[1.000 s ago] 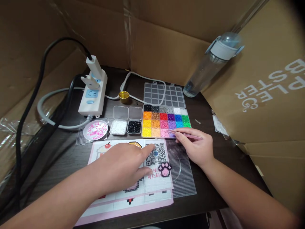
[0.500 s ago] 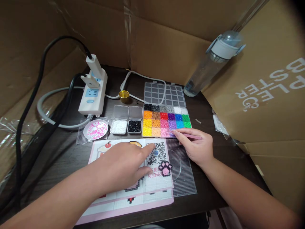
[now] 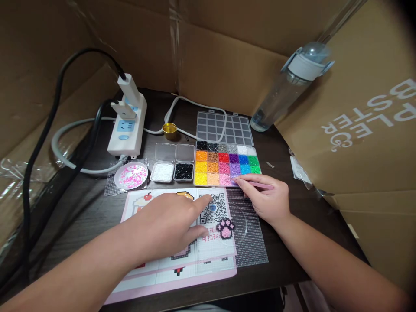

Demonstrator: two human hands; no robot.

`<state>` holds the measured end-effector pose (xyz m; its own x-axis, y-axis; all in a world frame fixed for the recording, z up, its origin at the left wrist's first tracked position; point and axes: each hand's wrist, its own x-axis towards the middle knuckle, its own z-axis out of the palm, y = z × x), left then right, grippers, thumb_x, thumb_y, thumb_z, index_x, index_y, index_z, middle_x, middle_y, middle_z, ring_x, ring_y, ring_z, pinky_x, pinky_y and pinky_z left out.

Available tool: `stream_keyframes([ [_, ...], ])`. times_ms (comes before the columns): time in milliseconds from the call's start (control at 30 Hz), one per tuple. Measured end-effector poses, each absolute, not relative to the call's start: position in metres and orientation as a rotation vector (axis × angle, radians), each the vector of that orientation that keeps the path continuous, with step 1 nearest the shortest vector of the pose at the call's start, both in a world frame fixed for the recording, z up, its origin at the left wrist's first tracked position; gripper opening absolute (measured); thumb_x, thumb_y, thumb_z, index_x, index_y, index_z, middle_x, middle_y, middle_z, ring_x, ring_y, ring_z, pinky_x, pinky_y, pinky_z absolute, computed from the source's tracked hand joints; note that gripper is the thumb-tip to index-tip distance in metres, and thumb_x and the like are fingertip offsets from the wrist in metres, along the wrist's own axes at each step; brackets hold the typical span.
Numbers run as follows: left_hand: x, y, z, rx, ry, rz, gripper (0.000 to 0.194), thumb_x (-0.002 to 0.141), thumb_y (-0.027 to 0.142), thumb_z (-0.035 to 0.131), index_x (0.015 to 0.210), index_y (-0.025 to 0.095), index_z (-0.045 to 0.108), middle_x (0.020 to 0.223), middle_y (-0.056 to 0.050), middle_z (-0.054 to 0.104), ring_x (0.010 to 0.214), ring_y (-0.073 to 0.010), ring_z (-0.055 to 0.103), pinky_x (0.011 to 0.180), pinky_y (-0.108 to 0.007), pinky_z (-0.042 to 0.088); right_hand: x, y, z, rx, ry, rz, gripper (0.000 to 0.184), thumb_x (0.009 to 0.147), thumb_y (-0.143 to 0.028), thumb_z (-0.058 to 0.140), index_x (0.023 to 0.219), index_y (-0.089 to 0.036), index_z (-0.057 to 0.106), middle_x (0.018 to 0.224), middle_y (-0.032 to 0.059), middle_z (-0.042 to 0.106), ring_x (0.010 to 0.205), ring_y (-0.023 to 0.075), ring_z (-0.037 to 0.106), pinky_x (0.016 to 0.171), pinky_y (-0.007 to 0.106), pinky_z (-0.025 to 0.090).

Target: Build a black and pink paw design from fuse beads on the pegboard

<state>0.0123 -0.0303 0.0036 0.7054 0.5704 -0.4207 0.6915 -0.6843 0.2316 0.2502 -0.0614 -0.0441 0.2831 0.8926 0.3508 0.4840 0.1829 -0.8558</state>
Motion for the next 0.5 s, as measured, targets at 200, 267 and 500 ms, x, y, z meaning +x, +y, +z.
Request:
stream_keyframes([
  [200, 0.010, -0.031, 0.003, 2.542, 0.966, -0.409, 0.059, 0.097, 0.047, 0.058, 0.151, 0.022, 0.053, 0.090, -0.011, 0.078, 0.078, -0.0311, 0.074, 0.066, -0.039, 0.054, 0.249, -0.061, -0.041, -1.477, -1.334, 0.480, 0.002, 0.077, -0.023, 0.084, 0.078, -0.022, 0.085, 0.077, 0.0041, 0.083, 0.066, 0.0206, 0.080, 0.064, 0.029, 0.070],
  [267, 0.009, -0.031, 0.003, 2.536, 0.971, -0.404, 0.059, 0.096, 0.046, 0.059, 0.151, 0.022, 0.054, 0.088, -0.010, 0.078, 0.076, -0.0300, 0.073, 0.065, -0.038, 0.053, 0.249, -0.060, -0.040, -1.490, -1.319, 0.500, 0.004, 0.078, -0.025, 0.084, 0.078, -0.022, 0.085, 0.075, 0.0041, 0.083, 0.061, 0.0190, 0.078, 0.060, 0.029, 0.069],
  [500, 0.014, -0.029, 0.004, 2.517, 0.986, -0.457, 0.062, 0.096, 0.048, 0.058, 0.153, 0.024, 0.051, 0.099, -0.013, 0.079, 0.088, -0.0331, 0.075, 0.072, -0.040, 0.054, 0.254, -0.082, -0.020, -1.426, -1.220, 0.401, 0.004, 0.081, -0.024, 0.084, 0.085, -0.023, 0.085, 0.073, 0.0030, 0.081, 0.048, 0.0140, 0.066, 0.047, 0.028, 0.060],
])
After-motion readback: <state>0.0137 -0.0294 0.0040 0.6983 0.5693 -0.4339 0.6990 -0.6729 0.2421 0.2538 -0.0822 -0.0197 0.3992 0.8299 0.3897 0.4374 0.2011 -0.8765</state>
